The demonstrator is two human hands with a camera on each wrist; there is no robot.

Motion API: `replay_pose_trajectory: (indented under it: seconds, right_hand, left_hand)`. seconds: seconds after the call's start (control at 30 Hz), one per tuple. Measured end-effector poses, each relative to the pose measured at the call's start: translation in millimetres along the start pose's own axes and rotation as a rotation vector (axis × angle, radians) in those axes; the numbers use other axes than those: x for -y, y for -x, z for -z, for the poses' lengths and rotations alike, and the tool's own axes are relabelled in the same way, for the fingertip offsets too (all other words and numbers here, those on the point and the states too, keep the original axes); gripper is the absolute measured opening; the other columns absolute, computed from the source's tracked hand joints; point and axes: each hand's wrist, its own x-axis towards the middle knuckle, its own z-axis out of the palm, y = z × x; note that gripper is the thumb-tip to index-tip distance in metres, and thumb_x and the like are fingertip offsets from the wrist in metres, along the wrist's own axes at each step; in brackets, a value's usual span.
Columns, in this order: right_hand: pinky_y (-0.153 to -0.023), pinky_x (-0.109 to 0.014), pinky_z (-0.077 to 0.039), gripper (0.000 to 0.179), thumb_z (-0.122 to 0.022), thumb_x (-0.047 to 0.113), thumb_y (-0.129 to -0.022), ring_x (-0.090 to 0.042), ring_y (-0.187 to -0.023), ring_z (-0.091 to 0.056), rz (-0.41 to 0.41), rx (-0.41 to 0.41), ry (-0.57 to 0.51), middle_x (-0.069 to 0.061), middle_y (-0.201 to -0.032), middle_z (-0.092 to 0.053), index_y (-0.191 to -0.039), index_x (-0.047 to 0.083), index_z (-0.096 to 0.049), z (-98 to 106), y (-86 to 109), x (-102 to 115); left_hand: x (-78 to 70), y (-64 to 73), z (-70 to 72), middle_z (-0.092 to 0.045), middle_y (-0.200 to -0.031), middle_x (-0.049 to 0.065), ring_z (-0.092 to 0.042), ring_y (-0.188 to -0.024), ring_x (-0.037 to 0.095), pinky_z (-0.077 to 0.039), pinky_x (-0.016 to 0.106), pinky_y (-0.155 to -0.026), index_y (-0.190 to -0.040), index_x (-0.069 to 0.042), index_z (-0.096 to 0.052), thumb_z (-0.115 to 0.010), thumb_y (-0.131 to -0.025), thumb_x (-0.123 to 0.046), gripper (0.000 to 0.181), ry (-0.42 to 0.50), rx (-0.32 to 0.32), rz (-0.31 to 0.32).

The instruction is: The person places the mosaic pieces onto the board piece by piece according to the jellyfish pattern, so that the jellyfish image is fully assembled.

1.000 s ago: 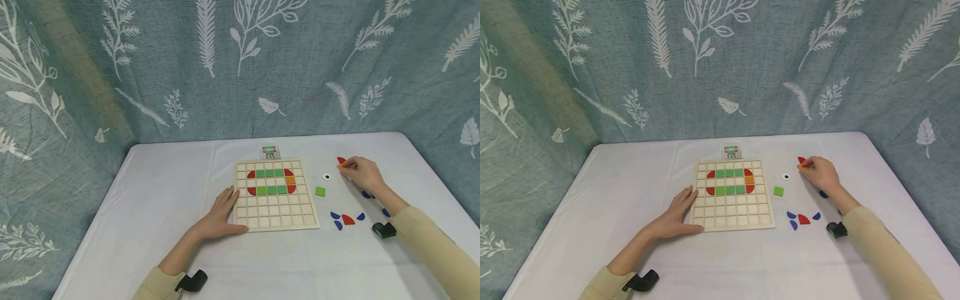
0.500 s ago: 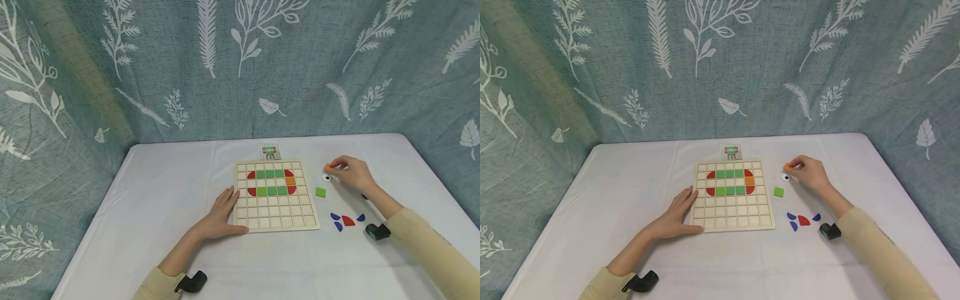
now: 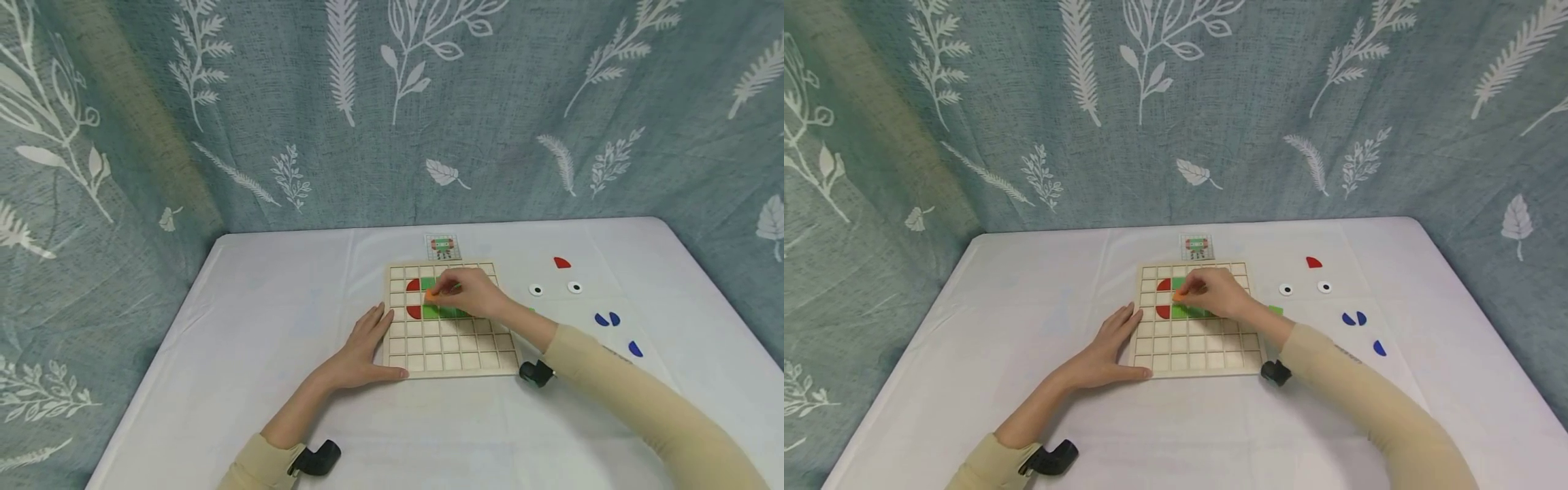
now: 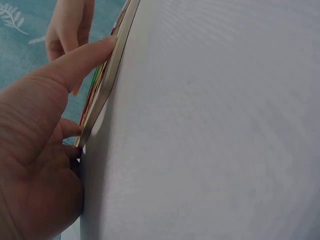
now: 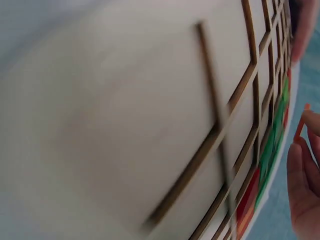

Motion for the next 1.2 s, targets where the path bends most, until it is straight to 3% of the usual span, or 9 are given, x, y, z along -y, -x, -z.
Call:
replay_pose_trajectory:
  seconds: [0.2, 0.7, 0.9, 1.2]
  right_hand:
    - [-0.075, -0.026, -0.054, 0.008, -0.075, 0.011, -0.087, -0.016, -0.083, -0.066, 0.162, 0.042, 0.084, -0.004, -0.091, -0.069, -0.092, 0.006, -0.073, -16, -17.6, 8]
    - [-0.078, -0.028, -0.054, 0.009, -0.071, 0.007, -0.089, -0.019, -0.089, -0.068, 0.232, 0.052, 0.128, -0.005, -0.098, -0.073, -0.096, 0.005, -0.076, -20, -21.9, 10]
    - [-0.079, -0.03, -0.055, 0.013, -0.067, 0.009, -0.093, -0.019, -0.09, -0.067, 0.116, 0.031, 0.047, -0.005, -0.1, -0.071, -0.103, 0.005, -0.074, -6, -5.2, 4]
    - [-0.083, -0.039, -0.055, 0.015, -0.065, 0.012, -0.094, -0.027, -0.099, -0.064, -0.128, -0.123, 0.057, -0.009, -0.107, -0.069, -0.106, 0.007, -0.074, 40, 46.1, -36]
  left_hand:
    - [-0.9, -1.0, -0.7, 0.002, -0.163, 0.015, 0.007, -0.148, 0.032, -0.012, 0.062, -0.112, -0.157, -0.005, -0.012, -0.077, -0.081, -0.045, 0.107, 0.011, 0.006, -0.02]
    - [-0.4, -1.2, -2.2, 0.001, -0.162, 0.016, 0.006, -0.148, 0.032, -0.012, 0.062, -0.112, -0.156, -0.005, -0.014, -0.079, -0.08, -0.044, 0.108, 0.018, -0.004, -0.012]
    - [0.1, -1.3, -3.6, 0.001, -0.162, 0.016, 0.006, -0.148, 0.032, -0.012, 0.061, -0.113, -0.157, -0.005, -0.013, -0.078, -0.08, -0.044, 0.108, 0.012, -0.007, -0.005]
    - [-1.2, -0.3, -2.2, 0.001, -0.162, 0.016, 0.006, -0.148, 0.032, -0.012, 0.061, -0.113, -0.156, -0.004, -0.013, -0.079, -0.079, -0.043, 0.108, 0.013, -0.018, -0.001]
